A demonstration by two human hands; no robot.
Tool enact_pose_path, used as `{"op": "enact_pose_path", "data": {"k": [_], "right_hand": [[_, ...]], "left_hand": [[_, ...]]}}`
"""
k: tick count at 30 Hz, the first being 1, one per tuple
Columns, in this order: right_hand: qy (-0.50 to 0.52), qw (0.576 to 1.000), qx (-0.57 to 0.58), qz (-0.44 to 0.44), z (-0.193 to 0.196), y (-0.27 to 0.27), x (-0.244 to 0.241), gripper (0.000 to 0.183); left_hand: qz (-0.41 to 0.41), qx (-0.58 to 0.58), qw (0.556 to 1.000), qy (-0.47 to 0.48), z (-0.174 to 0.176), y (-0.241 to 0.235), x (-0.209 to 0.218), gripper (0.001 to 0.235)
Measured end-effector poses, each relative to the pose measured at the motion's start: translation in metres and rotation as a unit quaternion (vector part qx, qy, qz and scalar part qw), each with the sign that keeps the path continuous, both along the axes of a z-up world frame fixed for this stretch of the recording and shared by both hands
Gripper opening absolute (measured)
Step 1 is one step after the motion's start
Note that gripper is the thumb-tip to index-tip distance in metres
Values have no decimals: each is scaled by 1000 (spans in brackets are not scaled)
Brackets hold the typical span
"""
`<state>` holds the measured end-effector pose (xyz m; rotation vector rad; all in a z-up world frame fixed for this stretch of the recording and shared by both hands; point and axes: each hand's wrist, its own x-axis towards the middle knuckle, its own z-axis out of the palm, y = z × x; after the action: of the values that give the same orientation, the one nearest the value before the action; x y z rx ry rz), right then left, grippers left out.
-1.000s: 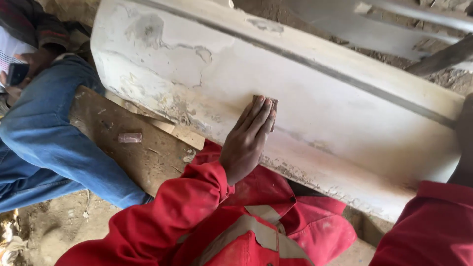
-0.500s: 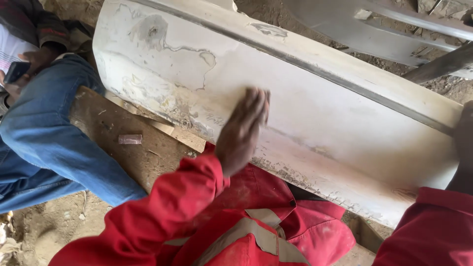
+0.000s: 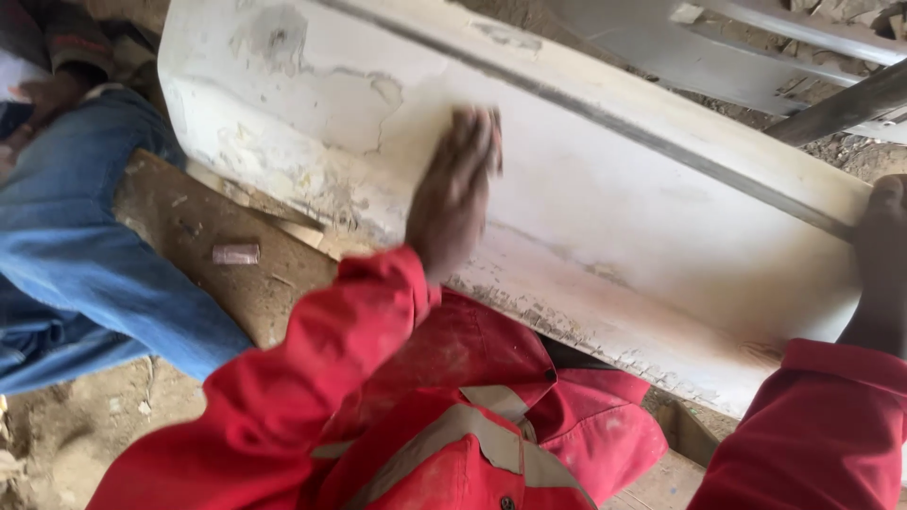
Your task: The person is sanding a white car bumper that is resting on a wooden workbench. They use a small sanding block to smooth the surface, focusing on areas with visible cracks and imperfections.
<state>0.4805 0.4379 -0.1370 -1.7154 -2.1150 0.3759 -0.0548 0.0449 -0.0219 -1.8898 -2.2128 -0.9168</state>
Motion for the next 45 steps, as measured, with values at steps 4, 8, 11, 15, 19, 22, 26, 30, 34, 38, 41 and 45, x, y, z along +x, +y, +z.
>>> {"op": "enact_pose_path", "data": {"k": [4,8,11,15,19,22,26,30,34,38,41,45], "right_hand": [[90,995,-2,38,4,-4,-10,41],[69,996,33,41,13,-7,-13,45],[89,994,44,43,8,-7,-12,34],[113,992,55,13,24,-20,-24,23],[72,995,73,-10,51,-46,-39,27],[66,992,107,12,59,-55,-41,18],[67,993,91,24,41,-36,-33,24],[62,998,7,15,43,-32,-35,49],[71,997,-20,19,20,-13,-19,54],[64,997,15,40,26,-23,-21,47],[55,998,27,27,22,-23,-15,45],[103,983,-112,-100,51,-43,-44,43]], "left_hand": [[-97,9,993,66,15,-31,37,52],[-73,36,994,79,-4,-13,18,55],[4,16,997,74,-11,28,-24,57],[58,-22,990,129,-7,55,-38,65],[-13,26,997,77,19,-4,6,57],[-66,21,994,80,17,-32,10,54],[21,17,996,81,-7,-7,-42,58],[83,4,992,97,-14,25,-91,63],[-6,150,989,-8,43,-5,-13,24],[-74,22,996,48,17,-50,20,48],[-67,62,995,26,-5,-37,1,56],[84,13,994,70,-13,17,-74,50]]}}
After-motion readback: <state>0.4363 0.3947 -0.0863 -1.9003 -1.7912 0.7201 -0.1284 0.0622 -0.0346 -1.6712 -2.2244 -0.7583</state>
